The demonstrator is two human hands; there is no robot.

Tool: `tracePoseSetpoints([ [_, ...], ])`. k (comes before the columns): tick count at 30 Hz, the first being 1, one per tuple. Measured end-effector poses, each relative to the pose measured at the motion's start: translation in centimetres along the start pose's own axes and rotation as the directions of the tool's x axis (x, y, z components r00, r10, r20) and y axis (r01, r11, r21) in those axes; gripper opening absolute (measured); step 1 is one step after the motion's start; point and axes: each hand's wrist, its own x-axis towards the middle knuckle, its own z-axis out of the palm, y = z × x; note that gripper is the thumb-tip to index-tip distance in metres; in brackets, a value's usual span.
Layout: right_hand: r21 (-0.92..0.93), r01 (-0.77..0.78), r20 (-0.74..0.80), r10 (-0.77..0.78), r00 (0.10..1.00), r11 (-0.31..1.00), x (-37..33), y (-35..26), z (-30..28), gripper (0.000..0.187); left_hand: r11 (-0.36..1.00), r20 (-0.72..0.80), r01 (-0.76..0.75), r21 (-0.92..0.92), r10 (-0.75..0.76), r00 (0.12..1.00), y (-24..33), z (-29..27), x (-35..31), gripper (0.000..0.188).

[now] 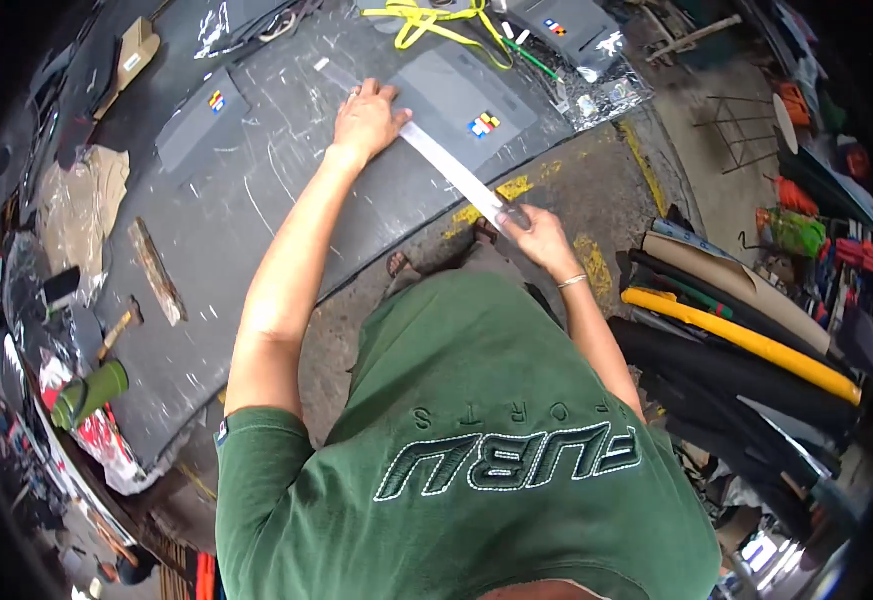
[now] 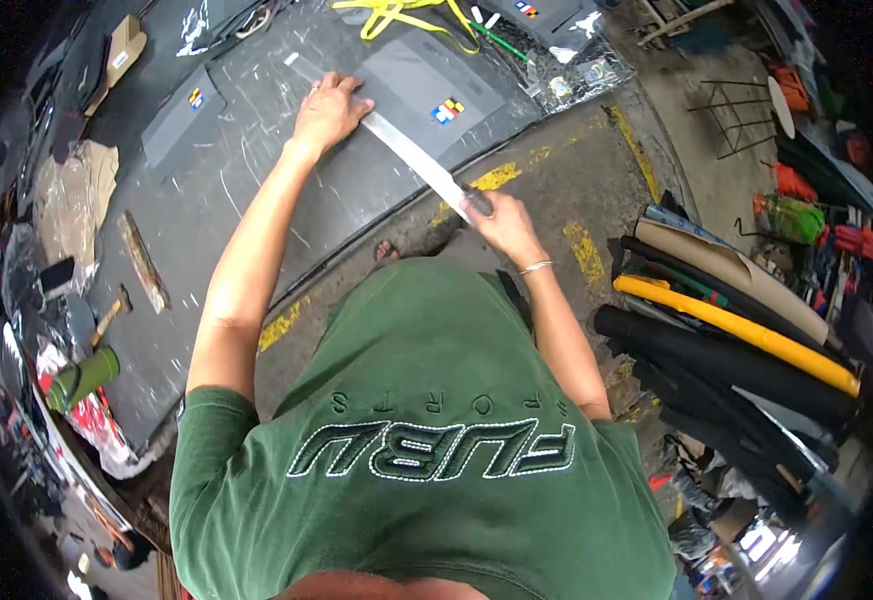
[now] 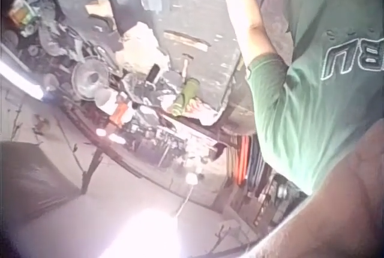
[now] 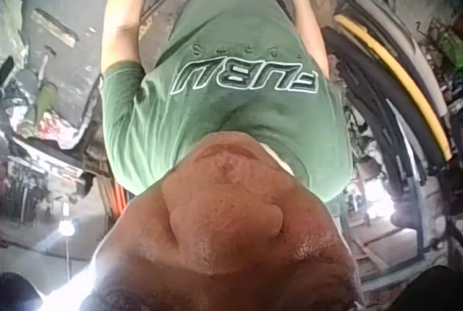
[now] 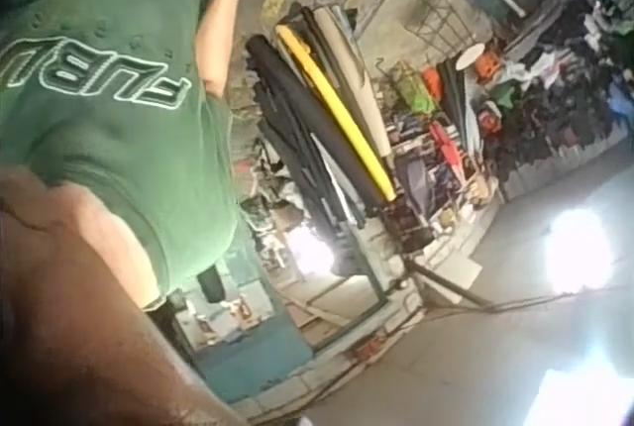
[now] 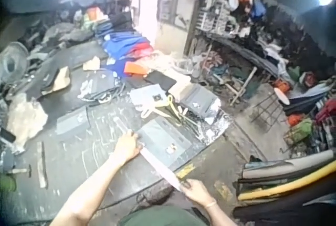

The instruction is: Cutting rectangular pieces from grey textile material using a ruler and a utility knife.

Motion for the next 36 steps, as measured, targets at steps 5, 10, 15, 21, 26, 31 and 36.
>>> tracePoseSetpoints([
  [5, 0.099, 0.137, -0.331, -0.098, 0.939, 0.986, -6.7, -0.1, -1.2, 0.032, 0.974, -0.216, -0.195, -0.120, 0.166, 0.962, -4.4, 0.9, 4.5, 0.036],
  [10, -0.238, 0.049, -0.273, -0.115, 0.955, 0.970, -16.3, 9.6, -6.8, 0.021, 0.890, -0.055, -0.439, -0.122, 0.436, 0.898, -6.6, 2.7, 6.1, 0.040],
  [15, -0.063, -0.073, -0.236, 0.056, 0.970, 0.995, -19.4, 11.4, -9.6, 0.036, 0.945, -0.010, -0.306, 0.116, 0.309, 0.951, -4.5, 2.1, 2.2, 0.043],
  [21, 0.241, 0.094, -0.330, -0.009, 0.944, 0.966, -10.5, 10.4, -7.6, 0.037, 0.986, 0.188, -0.155, 0.056, 0.142, 0.972, -0.9, -0.5, -5.9, 0.041],
  [26, 0.318, 0.108, -0.349, 0.011, 0.937, 0.942, -3.0, 5.7, -2.3, 0.036, 0.970, -0.022, -0.191, 0.152, 0.197, 0.980, -4.4, 2.2, -6.9, 0.067],
  [31, 0.379, 0.120, -0.231, -0.032, 0.972, 0.918, 1.0, 1.2, 1.3, 0.042, 0.984, -0.008, -0.116, 0.136, 0.118, 0.993, -0.3, 3.7, -5.9, 0.072],
  [36, 0.325, 0.205, -0.177, -0.153, 0.972, 0.923, 1.1, -0.2, 4.2, 0.035, 0.871, -0.354, -0.285, -0.401, 0.140, 0.925, -1.2, 5.3, -5.5, 0.075],
])
